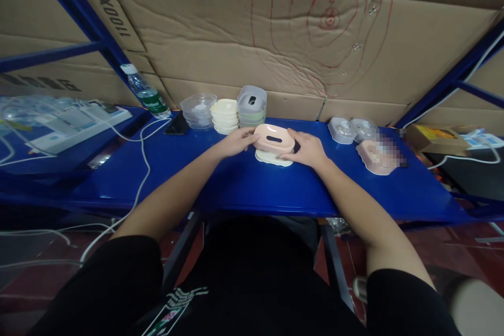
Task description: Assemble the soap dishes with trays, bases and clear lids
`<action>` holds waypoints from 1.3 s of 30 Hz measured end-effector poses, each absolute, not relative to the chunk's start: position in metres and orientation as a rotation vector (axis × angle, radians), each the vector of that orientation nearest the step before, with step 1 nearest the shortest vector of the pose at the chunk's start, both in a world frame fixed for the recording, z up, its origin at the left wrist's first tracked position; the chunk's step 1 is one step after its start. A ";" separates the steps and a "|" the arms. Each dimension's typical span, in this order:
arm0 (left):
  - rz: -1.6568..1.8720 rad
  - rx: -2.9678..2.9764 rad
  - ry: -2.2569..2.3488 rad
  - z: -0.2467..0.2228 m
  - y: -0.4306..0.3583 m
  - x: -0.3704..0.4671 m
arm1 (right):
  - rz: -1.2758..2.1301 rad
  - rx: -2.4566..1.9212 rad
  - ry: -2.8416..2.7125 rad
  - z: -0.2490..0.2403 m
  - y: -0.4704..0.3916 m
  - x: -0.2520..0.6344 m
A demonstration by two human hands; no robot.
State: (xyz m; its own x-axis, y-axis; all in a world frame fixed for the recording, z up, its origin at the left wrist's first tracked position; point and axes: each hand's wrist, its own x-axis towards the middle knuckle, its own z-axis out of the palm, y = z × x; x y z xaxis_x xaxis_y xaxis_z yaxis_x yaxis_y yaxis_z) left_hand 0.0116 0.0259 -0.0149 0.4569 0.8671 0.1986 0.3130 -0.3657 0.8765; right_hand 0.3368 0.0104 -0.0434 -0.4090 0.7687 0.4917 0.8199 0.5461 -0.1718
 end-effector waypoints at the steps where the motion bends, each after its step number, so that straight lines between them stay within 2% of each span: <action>1: 0.848 1.958 0.999 -0.016 0.026 0.011 | -0.132 -1.270 -2.264 -0.042 0.009 0.336; 12: 0.651 2.093 1.008 -0.026 0.028 0.012 | -0.058 -1.223 -2.478 -0.033 0.009 0.335; 26: 0.612 2.208 1.030 -0.027 0.024 0.020 | -0.125 -1.126 -2.604 -0.031 0.014 0.343; 39: 0.608 2.224 1.032 -0.026 0.024 0.021 | 0.054 -1.122 -2.600 -0.034 0.017 0.342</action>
